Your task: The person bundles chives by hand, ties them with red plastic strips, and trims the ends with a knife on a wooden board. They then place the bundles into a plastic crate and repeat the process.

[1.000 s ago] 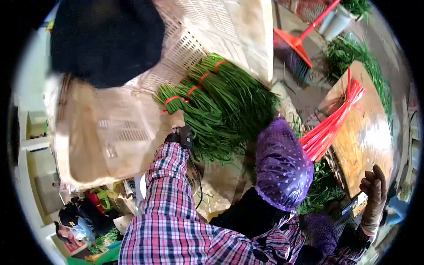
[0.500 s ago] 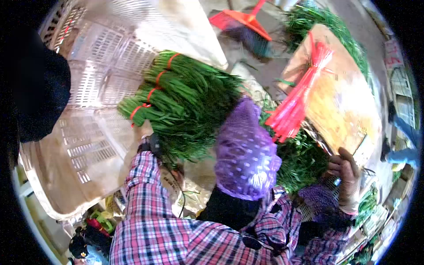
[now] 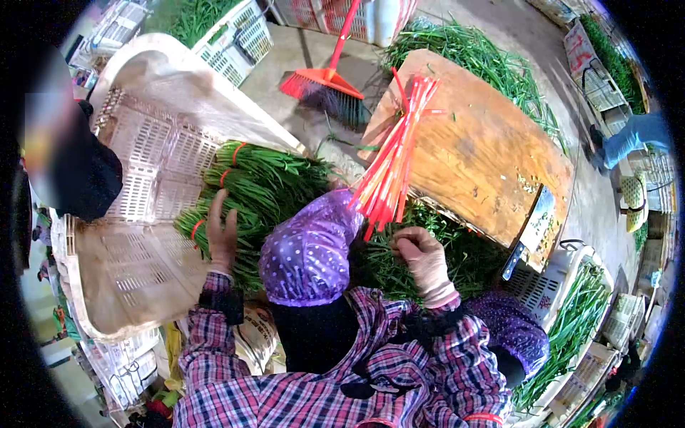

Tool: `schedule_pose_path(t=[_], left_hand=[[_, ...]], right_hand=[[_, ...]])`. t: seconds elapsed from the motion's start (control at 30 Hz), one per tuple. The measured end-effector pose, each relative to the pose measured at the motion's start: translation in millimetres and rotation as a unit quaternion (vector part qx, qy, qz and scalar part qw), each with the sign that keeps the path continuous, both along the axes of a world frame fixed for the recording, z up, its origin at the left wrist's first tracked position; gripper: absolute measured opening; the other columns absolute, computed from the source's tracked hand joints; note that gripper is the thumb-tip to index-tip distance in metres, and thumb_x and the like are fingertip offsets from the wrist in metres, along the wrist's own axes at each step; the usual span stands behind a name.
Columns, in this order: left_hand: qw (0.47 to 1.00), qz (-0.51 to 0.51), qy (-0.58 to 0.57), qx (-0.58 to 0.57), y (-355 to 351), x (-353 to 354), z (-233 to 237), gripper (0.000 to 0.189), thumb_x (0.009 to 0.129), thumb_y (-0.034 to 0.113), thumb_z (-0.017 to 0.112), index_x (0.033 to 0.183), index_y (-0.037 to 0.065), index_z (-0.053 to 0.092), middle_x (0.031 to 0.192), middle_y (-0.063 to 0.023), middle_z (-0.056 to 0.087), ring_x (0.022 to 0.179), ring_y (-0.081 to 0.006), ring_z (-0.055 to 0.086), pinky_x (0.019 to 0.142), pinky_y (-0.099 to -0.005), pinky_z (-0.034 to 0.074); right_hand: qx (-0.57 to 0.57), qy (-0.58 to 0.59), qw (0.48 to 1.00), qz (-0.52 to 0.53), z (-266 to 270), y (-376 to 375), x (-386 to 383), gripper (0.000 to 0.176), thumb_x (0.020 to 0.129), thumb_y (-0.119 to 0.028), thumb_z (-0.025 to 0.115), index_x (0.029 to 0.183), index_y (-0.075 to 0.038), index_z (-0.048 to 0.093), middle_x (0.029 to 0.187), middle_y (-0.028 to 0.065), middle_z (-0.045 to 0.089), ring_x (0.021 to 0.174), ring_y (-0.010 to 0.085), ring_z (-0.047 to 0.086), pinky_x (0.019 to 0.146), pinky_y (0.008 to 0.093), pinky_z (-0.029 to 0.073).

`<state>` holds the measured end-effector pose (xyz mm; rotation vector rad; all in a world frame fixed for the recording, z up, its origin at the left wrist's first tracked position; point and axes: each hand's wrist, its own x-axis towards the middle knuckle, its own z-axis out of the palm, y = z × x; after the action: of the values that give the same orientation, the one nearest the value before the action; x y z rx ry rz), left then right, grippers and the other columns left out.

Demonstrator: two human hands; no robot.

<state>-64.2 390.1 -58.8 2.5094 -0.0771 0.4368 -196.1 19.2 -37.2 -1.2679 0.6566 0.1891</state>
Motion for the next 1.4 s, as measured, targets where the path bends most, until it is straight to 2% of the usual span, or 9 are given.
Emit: schedule_pose_path(t=[0.2, 0.37, 0.4, 0.47, 0.5, 0.6, 0.87, 1.13, 1.4], left_hand=[[0.948, -0.290, 0.126, 0.026, -94.6, 70.3, 100.9, 0.035, 0.086, 0.008, 0.056, 0.120, 0.003, 0.056, 0.120, -0.0132, 0.059, 0.114, -0.0258, 0.054, 0.097, -0.0330, 0.041], [0.865, -0.489, 0.085, 0.077, -190.3, 121.7, 99.2, 0.040, 0.086, 0.012, 0.055, 0.125, 0.005, 0.052, 0.126, -0.0140, 0.054, 0.121, -0.0280, 0.047, 0.101, -0.0364, 0.038], [0.846, -0.511, 0.120, 0.090, -211.4, 121.3, 99.4, 0.042, 0.087, 0.014, 0.055, 0.127, 0.005, 0.050, 0.127, -0.0159, 0.052, 0.121, -0.0293, 0.047, 0.102, -0.0372, 0.037], [0.812, -0.564, 0.121, 0.090, -246.3, 130.3, 69.3, 0.045, 0.088, 0.021, 0.053, 0.128, 0.002, 0.047, 0.131, -0.0186, 0.048, 0.123, -0.0315, 0.045, 0.103, -0.0374, 0.036], [0.803, -0.573, 0.122, 0.105, -261.2, 131.8, 51.4, 0.046, 0.089, 0.021, 0.053, 0.130, 0.002, 0.045, 0.132, -0.0186, 0.047, 0.123, -0.0318, 0.044, 0.103, -0.0374, 0.036], [0.767, -0.608, 0.143, 0.145, -295.6, 131.9, 33.7, 0.049, 0.089, 0.021, 0.052, 0.132, 0.002, 0.041, 0.134, -0.0191, 0.045, 0.125, -0.0324, 0.042, 0.105, -0.0374, 0.035], [0.724, -0.625, 0.195, 0.216, -305.2, 129.4, 3.7, 0.047, 0.090, 0.022, 0.051, 0.130, -0.001, 0.046, 0.141, -0.0184, 0.037, 0.131, -0.0318, 0.034, 0.108, -0.0370, 0.030], [0.737, -0.600, 0.129, 0.284, -310.0, 119.6, -0.3, 0.046, 0.090, 0.026, 0.050, 0.128, 0.000, 0.047, 0.141, -0.0181, 0.036, 0.132, -0.0306, 0.032, 0.108, -0.0365, 0.029], [0.712, -0.613, 0.116, 0.322, -308.2, 126.1, 5.1, 0.056, 0.080, 0.006, 0.056, 0.134, 0.002, 0.040, 0.146, -0.0155, 0.028, 0.136, -0.0304, 0.027, 0.111, -0.0351, 0.026]], right_hand=[[-0.586, -0.212, 0.750, 0.224, 19.3, 12.8, 69.7, 0.032, 0.085, -0.027, 0.056, 0.116, -0.017, 0.055, 0.081, 0.0121, 0.063, 0.071, 0.0335, 0.062, 0.058, 0.0443, 0.048], [-0.587, -0.092, 0.683, 0.425, 15.9, 23.5, 126.2, 0.036, 0.094, -0.040, 0.037, 0.109, -0.016, 0.058, 0.073, 0.0145, 0.065, 0.064, 0.0329, 0.065, 0.056, 0.0479, 0.050], [-0.534, -0.049, 0.745, 0.397, 13.1, 22.3, 129.9, 0.035, 0.093, -0.037, 0.039, 0.100, -0.013, 0.063, 0.078, 0.0139, 0.067, 0.067, 0.0315, 0.066, 0.058, 0.0463, 0.051], [-0.574, -0.116, 0.681, 0.439, 13.1, 11.2, 130.3, 0.030, 0.090, -0.033, 0.044, 0.093, -0.012, 0.065, 0.082, 0.0125, 0.067, 0.072, 0.0295, 0.067, 0.061, 0.0448, 0.052], [-0.487, -0.002, 0.763, 0.426, 18.1, 10.6, 135.4, 0.024, 0.086, -0.029, 0.049, 0.094, -0.013, 0.065, 0.085, 0.0120, 0.067, 0.075, 0.0296, 0.066, 0.062, 0.0444, 0.051], [-0.547, -0.138, 0.721, 0.402, 11.8, -7.1, 117.6, 0.019, 0.083, -0.026, 0.053, 0.093, -0.013, 0.063, 0.078, 0.0136, 0.065, 0.073, 0.0342, 0.064, 0.058, 0.0464, 0.048], [-0.350, -0.193, 0.889, 0.223, 12.6, -40.6, 55.0, 0.013, 0.083, -0.026, 0.062, 0.090, -0.015, 0.064, 0.072, 0.0097, 0.062, 0.067, 0.0286, 0.062, 0.058, 0.0383, 0.047], [-0.389, -0.185, 0.880, 0.201, -1.9, -42.3, 26.9, 0.009, 0.084, -0.021, 0.060, 0.087, -0.013, 0.063, 0.072, 0.0083, 0.063, 0.067, 0.0277, 0.062, 0.060, 0.0370, 0.048], [-0.164, -0.244, 0.933, 0.207, 27.4, -17.6, -29.1, 0.025, 0.082, -0.024, 0.069, 0.101, -0.008, 0.064, 0.085, 0.0090, 0.067, 0.078, 0.0225, 0.064, 0.073, 0.0314, 0.051]])
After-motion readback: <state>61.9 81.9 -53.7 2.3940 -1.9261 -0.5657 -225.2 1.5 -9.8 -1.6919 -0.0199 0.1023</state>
